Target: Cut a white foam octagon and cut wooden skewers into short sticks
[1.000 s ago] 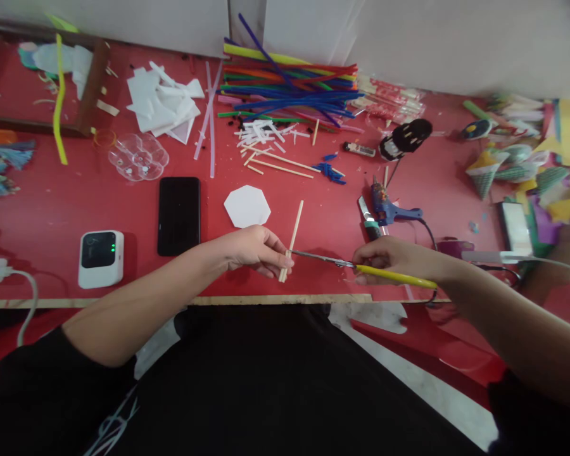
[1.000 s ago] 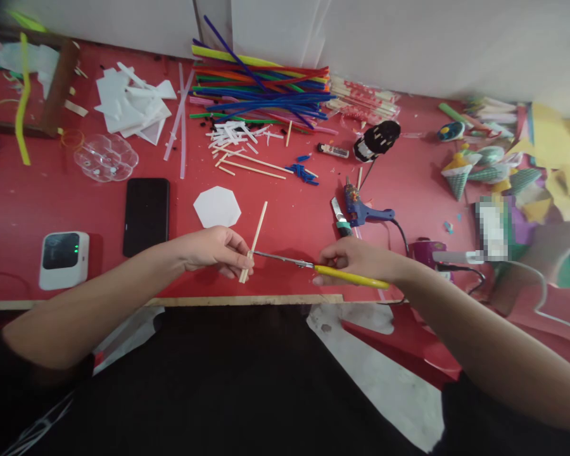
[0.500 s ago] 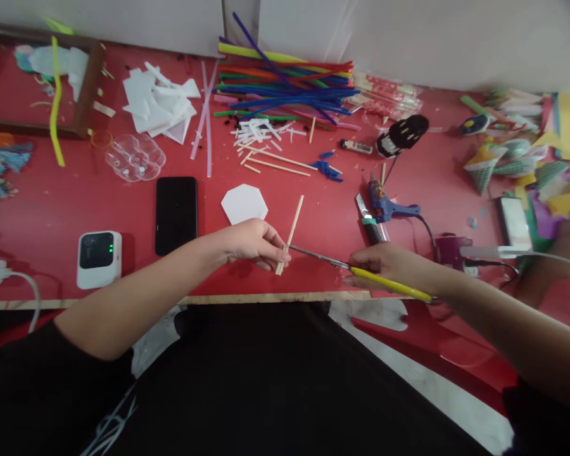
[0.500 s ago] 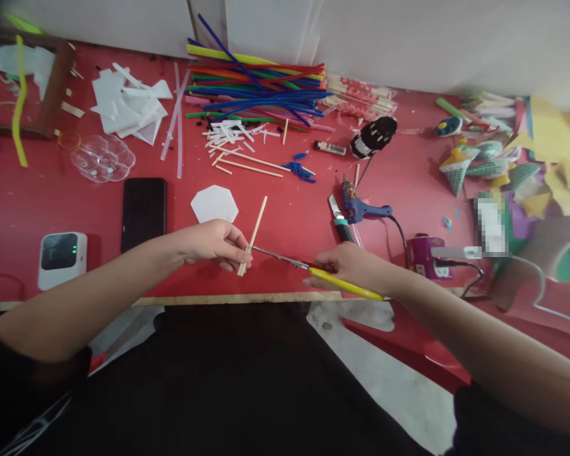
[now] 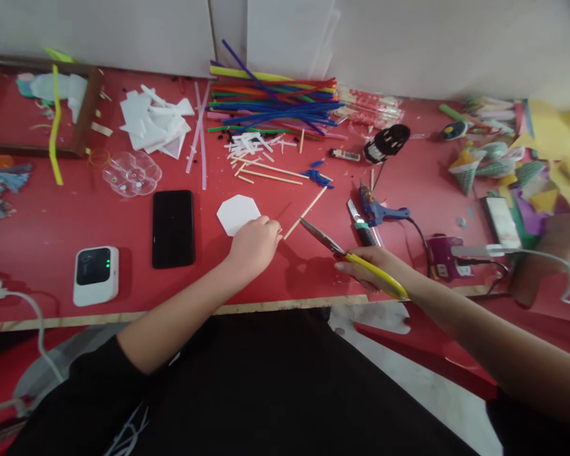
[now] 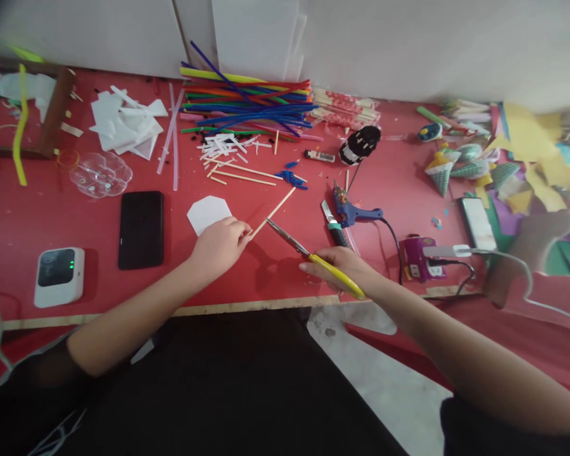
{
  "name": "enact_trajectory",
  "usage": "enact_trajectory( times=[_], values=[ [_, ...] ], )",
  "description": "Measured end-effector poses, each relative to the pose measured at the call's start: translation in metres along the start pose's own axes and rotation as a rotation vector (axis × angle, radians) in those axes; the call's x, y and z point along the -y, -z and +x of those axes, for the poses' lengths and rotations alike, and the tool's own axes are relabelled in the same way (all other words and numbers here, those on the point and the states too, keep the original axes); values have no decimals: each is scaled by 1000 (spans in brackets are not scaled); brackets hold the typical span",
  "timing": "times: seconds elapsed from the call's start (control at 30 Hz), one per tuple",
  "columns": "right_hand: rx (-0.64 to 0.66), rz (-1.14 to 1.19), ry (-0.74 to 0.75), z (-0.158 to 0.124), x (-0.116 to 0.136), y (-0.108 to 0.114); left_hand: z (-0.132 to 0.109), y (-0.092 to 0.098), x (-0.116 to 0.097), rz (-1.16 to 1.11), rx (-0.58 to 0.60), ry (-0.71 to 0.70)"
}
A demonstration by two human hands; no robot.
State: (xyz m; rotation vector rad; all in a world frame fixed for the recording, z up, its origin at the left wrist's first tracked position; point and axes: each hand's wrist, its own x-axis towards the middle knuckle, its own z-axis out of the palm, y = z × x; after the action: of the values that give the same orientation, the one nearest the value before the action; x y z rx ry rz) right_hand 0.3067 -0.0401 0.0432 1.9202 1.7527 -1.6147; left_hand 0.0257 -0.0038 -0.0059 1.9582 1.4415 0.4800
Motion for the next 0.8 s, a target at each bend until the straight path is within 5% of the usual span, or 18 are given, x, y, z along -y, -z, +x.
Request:
enact_trajectory(
  times=[0.2, 0.43, 0.8],
  values=[
    [-118, -64, 12, 0, 2, -11, -1, 17, 2, -38, -91, -23],
    [-270, -330, 222, -1, 23, -24, -5, 27, -2, -448, 142, 56],
    [-327, -390, 325, -8, 46, -36, -20, 25, -15, -279, -183, -27]
  ],
)
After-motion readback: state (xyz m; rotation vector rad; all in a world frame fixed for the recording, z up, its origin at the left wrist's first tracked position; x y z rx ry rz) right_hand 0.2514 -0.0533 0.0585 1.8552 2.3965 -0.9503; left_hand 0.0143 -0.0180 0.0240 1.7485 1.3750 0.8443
